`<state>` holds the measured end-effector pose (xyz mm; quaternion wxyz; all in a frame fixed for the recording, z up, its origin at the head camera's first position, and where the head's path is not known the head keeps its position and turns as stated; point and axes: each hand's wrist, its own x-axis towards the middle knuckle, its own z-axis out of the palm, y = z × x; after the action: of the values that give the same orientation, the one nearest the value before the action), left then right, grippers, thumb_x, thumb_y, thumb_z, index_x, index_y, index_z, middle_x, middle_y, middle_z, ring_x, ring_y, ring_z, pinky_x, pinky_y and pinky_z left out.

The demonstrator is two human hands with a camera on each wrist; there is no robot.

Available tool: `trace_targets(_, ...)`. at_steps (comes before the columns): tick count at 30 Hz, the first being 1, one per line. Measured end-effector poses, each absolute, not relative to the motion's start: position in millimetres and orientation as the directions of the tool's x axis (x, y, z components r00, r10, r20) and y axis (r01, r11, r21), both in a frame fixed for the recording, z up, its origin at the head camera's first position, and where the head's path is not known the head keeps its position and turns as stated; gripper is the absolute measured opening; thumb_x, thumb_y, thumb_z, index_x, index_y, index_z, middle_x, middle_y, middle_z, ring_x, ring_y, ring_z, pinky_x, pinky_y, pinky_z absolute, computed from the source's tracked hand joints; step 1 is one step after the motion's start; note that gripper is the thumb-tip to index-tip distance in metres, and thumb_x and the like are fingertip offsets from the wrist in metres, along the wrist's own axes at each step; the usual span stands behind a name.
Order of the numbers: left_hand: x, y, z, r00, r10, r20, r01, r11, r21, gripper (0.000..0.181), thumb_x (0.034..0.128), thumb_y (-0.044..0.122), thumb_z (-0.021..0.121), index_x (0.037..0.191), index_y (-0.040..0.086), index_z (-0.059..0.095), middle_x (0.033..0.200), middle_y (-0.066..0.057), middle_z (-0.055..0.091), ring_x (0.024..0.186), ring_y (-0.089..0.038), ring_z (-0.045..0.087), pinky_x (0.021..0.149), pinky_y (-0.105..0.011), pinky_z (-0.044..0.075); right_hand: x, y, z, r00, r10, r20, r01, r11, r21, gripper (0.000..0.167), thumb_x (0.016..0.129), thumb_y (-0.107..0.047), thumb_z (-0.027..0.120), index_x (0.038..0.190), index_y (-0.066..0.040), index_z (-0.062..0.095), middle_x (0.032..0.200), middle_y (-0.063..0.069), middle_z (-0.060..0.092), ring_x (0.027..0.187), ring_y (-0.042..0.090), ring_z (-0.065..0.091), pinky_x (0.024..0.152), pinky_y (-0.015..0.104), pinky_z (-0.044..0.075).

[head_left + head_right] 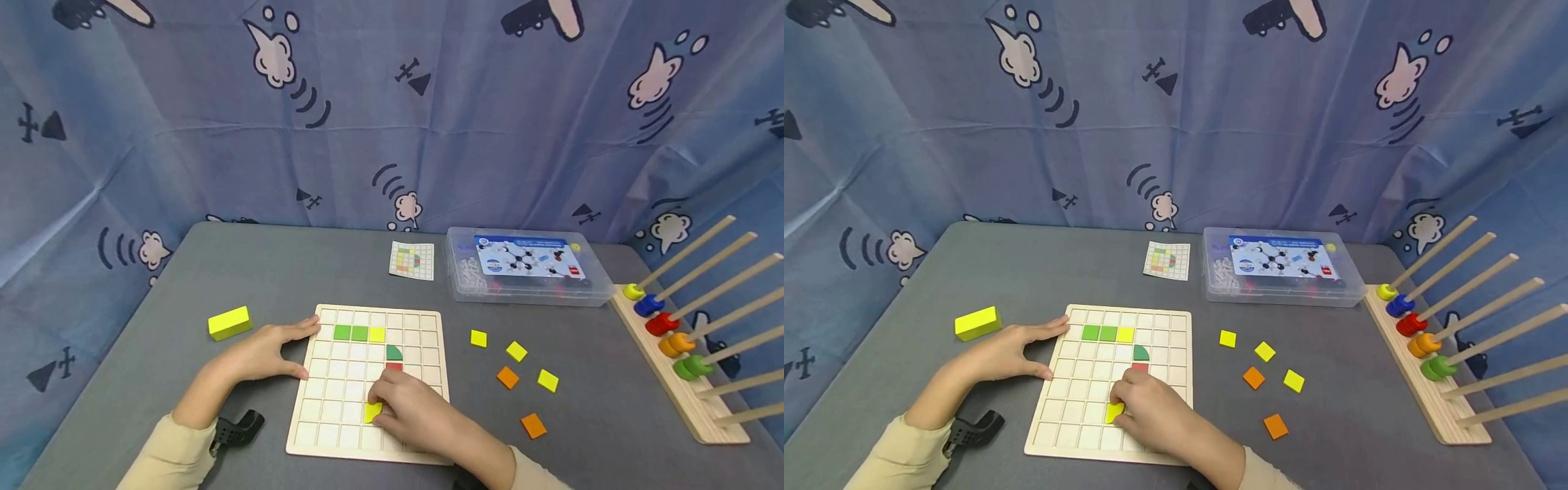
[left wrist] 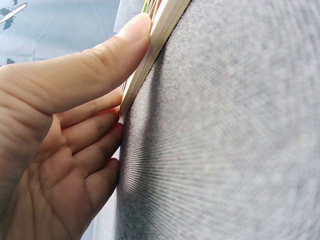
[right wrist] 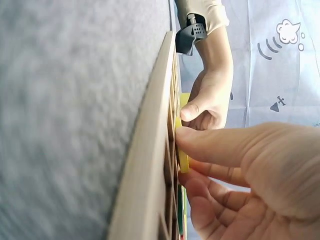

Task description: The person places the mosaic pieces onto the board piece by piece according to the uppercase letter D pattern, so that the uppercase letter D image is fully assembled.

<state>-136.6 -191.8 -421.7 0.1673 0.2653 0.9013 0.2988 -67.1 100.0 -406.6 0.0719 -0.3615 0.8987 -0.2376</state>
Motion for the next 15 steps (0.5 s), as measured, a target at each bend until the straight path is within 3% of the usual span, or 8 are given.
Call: trace_targets(15,-137.3,-192.5,-422.6,-0.801,0.581,-0.143,0.386,0.684,0.620,0.086,0.0733,0.046,0.076,0.144,0.009,0.043,0.153,-0.005,0.033,0.138,-0.031,0.034,0.105,-0.048,0.038,-66.0,102.9,-404.1,-0.733,-0.680,0.022,-0.602,0.633,-0.487,0.021,0.080,-0.018,0.074,0.099,-0.013,0.068,0.095,-0.007,0.060,0.082,0.000,0.051,0.076,0.016,0.047)
